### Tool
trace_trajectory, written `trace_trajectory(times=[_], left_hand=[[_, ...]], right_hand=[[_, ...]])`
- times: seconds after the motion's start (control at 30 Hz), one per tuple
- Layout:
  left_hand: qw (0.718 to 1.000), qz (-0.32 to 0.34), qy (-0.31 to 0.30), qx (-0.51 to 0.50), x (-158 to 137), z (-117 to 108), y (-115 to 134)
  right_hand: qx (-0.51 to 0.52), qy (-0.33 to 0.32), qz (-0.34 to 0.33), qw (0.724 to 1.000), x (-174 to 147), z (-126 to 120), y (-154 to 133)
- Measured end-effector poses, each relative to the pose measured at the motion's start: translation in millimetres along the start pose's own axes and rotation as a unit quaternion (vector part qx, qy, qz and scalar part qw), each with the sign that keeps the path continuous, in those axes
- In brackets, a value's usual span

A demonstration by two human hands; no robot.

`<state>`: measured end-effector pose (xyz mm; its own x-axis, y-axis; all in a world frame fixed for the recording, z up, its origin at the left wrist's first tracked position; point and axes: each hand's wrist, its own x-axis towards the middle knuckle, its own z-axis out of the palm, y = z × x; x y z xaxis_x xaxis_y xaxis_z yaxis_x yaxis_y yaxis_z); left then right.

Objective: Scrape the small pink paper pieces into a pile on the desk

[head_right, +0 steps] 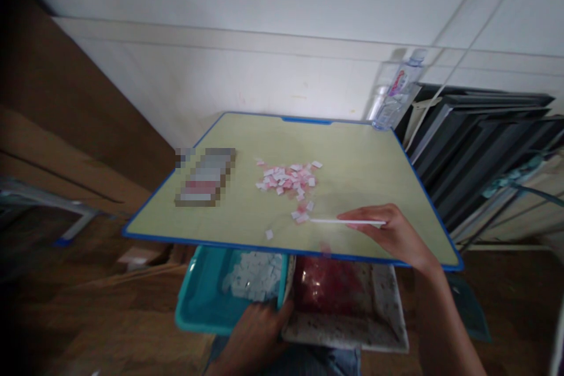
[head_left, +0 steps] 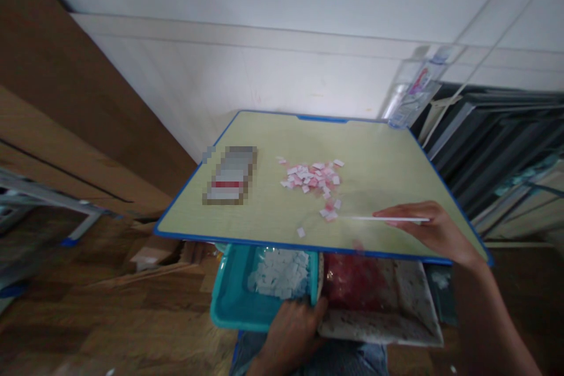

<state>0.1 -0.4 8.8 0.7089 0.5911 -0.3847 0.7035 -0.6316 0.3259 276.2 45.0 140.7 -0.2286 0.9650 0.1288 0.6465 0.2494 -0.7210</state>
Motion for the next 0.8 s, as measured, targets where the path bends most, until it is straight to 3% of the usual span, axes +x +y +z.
trace_trajectory(times=[0.23, 0.4, 0.6, 0.8], left_hand=[[1.000, -0.009, -0.012, 0.009, 0.0, -0.9, 1.6], [1.000, -0.005, -0.010, 0.009, -0.5, -2.4, 2.3], [1.000, 0.001, -0.002, 0.008, -0.5, -2.2, 1.3], [1.000, 0.002, 0.001, 0.012, -0.7, -5.1, 2.0]], right_hand=[[0.033, -0.058, 0.072, 0.995, -21.1, -9.7, 6.7], [0.047, -0.064, 0.099, 0.992, -35.0, -12.2, 13.7], [0.023, 0.001, 0.027, 0.999, -17.1, -3.7, 2.7], [0.026, -0.027, -0.052, 0.998, 7.9, 10.1, -3.3]])
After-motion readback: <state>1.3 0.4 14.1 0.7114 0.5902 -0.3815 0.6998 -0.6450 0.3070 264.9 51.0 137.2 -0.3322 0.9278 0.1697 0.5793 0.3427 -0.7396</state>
